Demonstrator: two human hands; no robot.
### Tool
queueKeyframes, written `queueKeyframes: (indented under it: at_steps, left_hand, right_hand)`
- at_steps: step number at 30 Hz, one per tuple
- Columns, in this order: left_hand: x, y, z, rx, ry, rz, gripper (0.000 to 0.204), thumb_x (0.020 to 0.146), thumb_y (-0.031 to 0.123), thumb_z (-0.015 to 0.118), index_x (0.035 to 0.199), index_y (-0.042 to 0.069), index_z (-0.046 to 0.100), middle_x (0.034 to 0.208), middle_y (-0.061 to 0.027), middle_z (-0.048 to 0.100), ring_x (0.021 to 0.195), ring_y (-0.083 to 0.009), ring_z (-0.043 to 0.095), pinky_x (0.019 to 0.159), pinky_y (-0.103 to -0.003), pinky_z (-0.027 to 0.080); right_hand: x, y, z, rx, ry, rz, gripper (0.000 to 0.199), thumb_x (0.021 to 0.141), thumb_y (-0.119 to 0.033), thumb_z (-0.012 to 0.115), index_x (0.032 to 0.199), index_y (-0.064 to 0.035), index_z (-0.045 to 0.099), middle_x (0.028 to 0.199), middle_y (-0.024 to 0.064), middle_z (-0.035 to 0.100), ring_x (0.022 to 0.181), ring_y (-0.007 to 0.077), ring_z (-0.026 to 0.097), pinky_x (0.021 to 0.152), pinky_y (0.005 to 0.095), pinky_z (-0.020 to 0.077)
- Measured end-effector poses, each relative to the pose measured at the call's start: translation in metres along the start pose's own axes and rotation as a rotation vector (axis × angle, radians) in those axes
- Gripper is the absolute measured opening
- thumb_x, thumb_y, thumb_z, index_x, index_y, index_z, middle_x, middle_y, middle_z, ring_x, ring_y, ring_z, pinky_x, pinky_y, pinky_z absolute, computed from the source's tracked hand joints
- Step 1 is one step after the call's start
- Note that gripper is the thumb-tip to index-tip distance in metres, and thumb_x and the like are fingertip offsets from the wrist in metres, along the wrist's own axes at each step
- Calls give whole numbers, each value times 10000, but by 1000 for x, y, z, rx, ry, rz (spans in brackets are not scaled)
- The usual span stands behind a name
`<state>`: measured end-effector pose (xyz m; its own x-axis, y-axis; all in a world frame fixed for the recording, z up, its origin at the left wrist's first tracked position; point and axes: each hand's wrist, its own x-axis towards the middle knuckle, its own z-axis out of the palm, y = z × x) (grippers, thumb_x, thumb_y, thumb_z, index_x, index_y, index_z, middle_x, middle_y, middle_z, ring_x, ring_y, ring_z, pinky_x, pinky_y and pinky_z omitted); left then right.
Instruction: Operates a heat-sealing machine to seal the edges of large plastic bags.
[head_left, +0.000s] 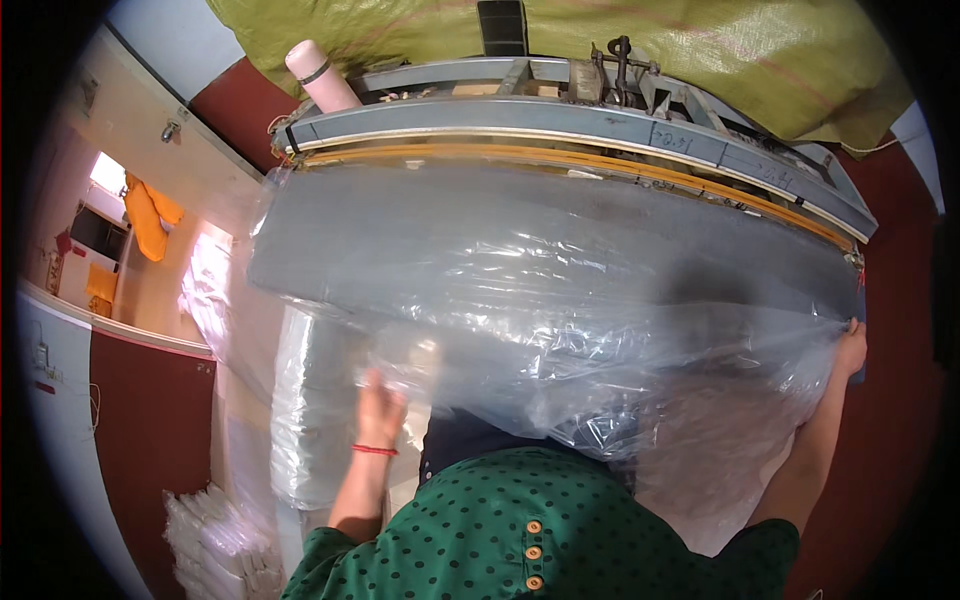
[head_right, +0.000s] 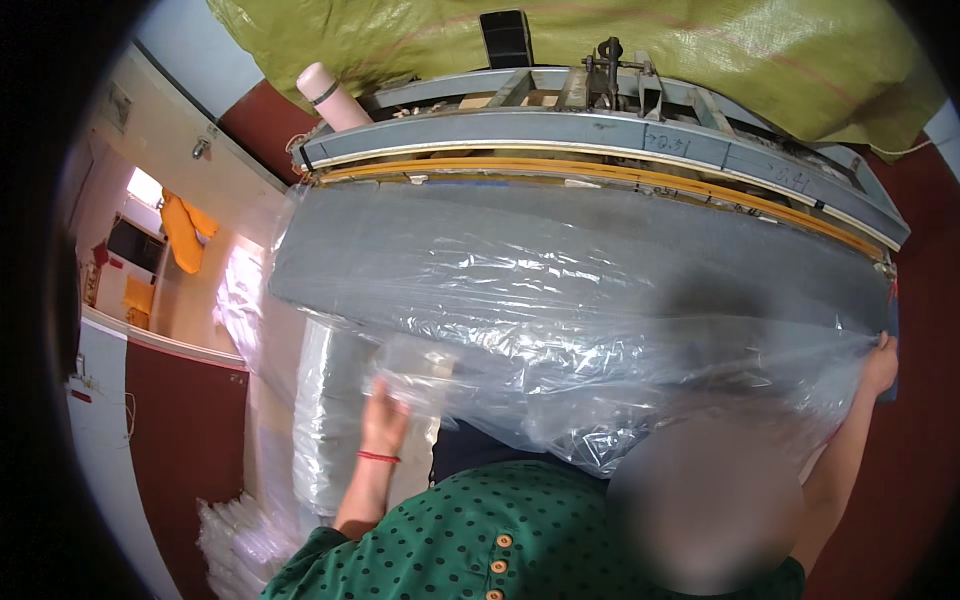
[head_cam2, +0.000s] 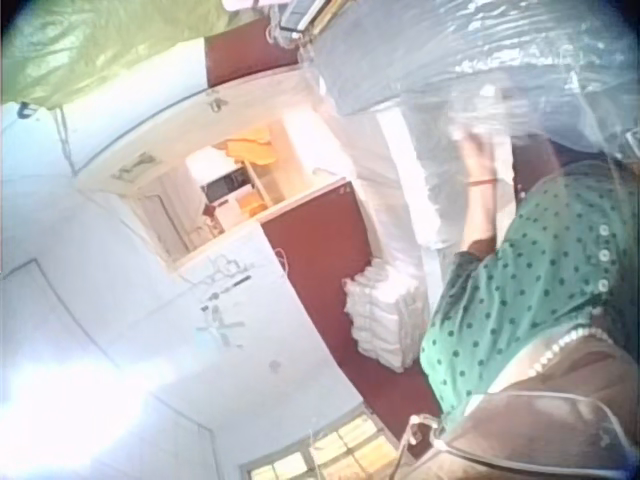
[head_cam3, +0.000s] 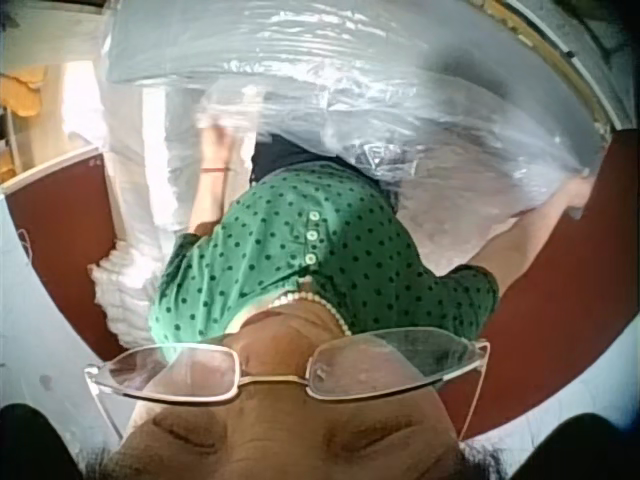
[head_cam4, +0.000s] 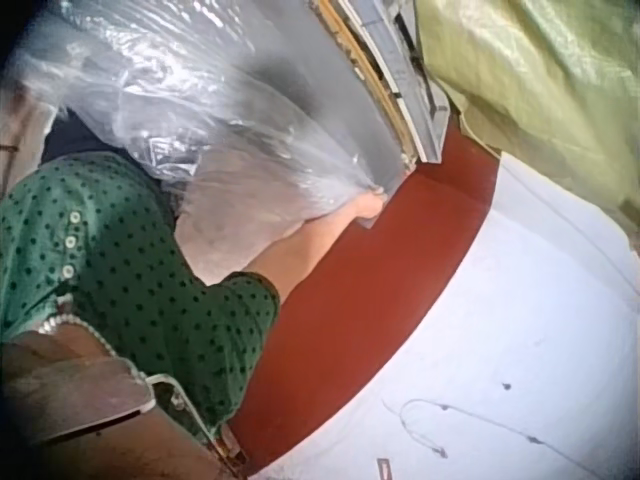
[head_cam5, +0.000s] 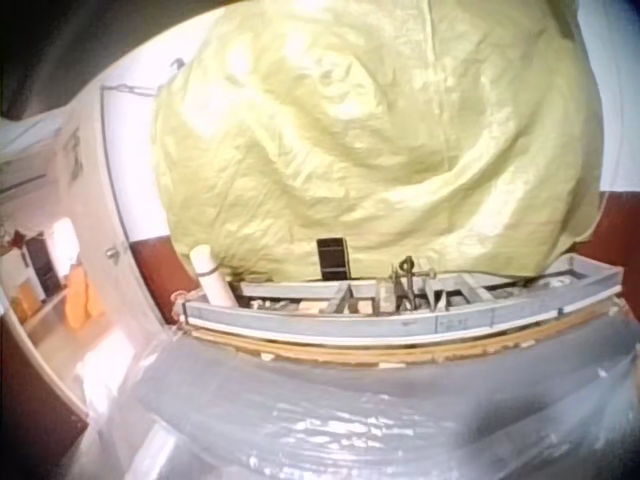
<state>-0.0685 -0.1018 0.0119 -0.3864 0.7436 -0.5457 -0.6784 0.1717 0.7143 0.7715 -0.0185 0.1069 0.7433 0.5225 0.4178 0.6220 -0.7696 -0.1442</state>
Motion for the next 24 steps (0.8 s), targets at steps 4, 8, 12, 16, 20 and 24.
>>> queueKeyframes:
  at_steps: [4,8,12,16,20,24]
  left_hand:
    - [26,163,-51,17,-423,624,344,910,323,443,1139,67,459,1005,-52,506,889,-142,499,775,-271,429]
    - [11,294,24,801,192,1520,367,856,251,501,1136,14,481,973,-69,528,818,-186,504,741,-341,424]
    - [26,371,108,1796,676,1353,267,773,90,555,1039,92,545,921,-131,587,772,-287,557,679,-357,457]
    - [24,348,192,1811,525,1725,307,702,-12,564,1000,57,542,971,-154,580,933,-309,541,767,-389,441]
    - [-2,209,231,1654,-829,1375,478,794,162,537,1248,57,428,1317,-141,385,1247,-304,320,1013,-405,252]
    - [51,163,168,1912,-691,1114,594,851,343,491,1340,77,287,1413,-124,224,1316,-291,175,1044,-405,173]
  right_hand:
    - [-11,-11,-4,10,25,-36,364,901,-402,353,969,-91,530,881,209,592,836,420,548,668,501,429]
    - [-11,-7,-11,-6,28,-27,350,901,-401,357,962,-102,529,886,206,591,837,421,545,664,506,426]
    - [-10,-12,-9,8,0,-37,349,902,-402,355,950,-100,524,890,208,588,837,422,543,661,509,423]
    - [-7,-8,-7,5,19,-27,350,906,-396,346,928,-92,519,884,207,585,830,422,540,652,509,417]
    - [-17,-9,-18,33,33,17,361,910,-396,332,926,-83,510,874,211,581,830,424,533,656,503,409]
    - [-12,-13,-9,54,17,6,371,912,-397,325,924,-74,507,866,211,579,830,423,529,660,493,406]
